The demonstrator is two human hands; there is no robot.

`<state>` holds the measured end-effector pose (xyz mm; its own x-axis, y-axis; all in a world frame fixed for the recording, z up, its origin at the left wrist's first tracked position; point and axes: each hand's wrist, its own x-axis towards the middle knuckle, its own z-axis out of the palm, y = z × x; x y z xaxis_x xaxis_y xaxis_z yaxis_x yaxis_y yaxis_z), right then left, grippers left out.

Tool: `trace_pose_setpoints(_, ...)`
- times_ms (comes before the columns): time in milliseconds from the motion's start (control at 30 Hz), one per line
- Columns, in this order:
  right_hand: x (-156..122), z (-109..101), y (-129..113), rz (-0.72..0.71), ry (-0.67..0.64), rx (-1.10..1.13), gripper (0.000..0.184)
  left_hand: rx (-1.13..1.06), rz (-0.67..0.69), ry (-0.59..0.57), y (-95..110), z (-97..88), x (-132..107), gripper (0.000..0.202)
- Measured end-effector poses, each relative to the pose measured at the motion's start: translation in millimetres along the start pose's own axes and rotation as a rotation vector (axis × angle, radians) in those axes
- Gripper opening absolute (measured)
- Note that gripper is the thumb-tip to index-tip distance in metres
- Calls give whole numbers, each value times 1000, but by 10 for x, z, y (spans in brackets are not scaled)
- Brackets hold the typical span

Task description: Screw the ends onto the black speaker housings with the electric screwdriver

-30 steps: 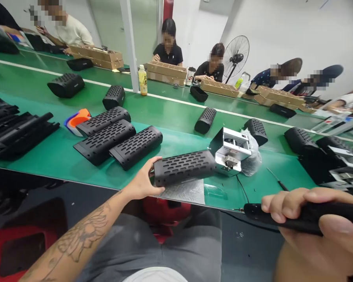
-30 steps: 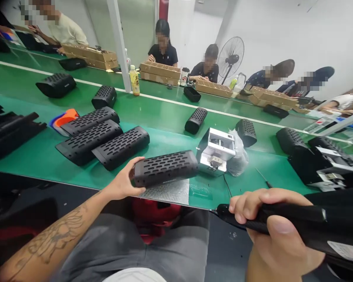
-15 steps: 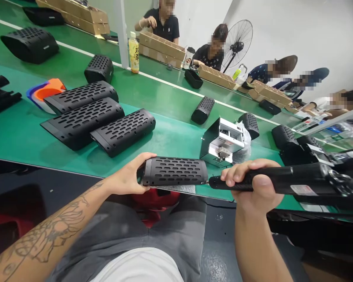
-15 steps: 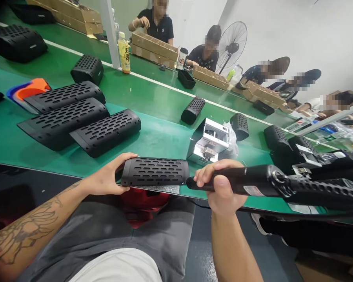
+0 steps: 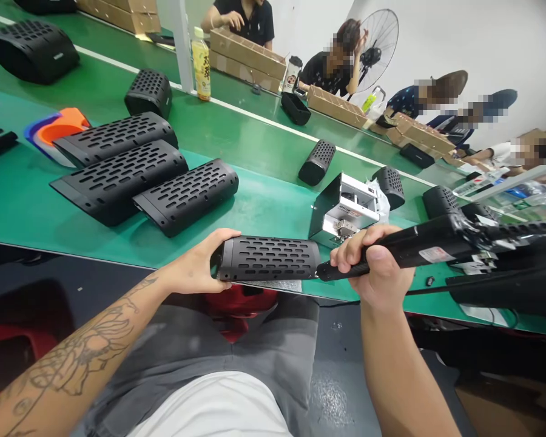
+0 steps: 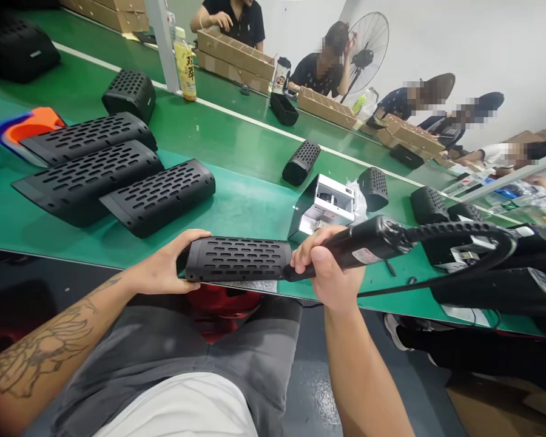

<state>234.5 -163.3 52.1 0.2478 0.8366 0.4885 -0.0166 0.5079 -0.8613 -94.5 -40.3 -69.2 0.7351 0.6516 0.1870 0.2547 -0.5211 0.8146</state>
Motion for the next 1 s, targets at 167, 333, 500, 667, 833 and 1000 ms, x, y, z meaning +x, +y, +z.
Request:
trace_pose_setpoints(167, -45, -24, 1, 1, -12, 38, 21, 21, -30, -16, -25, 2, -7, 102)
trace_pose_setpoints(333, -92, -55, -16, -4, -65, 35, 21, 22, -44, -14, -25, 9, -2, 107)
trace_pose_setpoints(500, -93, -57, 1, -20, -89, 20, 23, 23, -21, 1, -57, 48, -6, 110)
trace_pose_setpoints(667, -78, -57, 28, 10, -118, 45, 27, 36, -17, 14, -66, 63, -4, 110)
trace_pose_setpoints(833, -52, -73, 55, 44, -147, 73, 26, 43, -29, 19, -62, 58, 1, 109)
trace_pose_setpoints(1000, -95, -69, 51, 27, -119, 52, 27, 56, -28, 17, -55, 61, -9, 112)
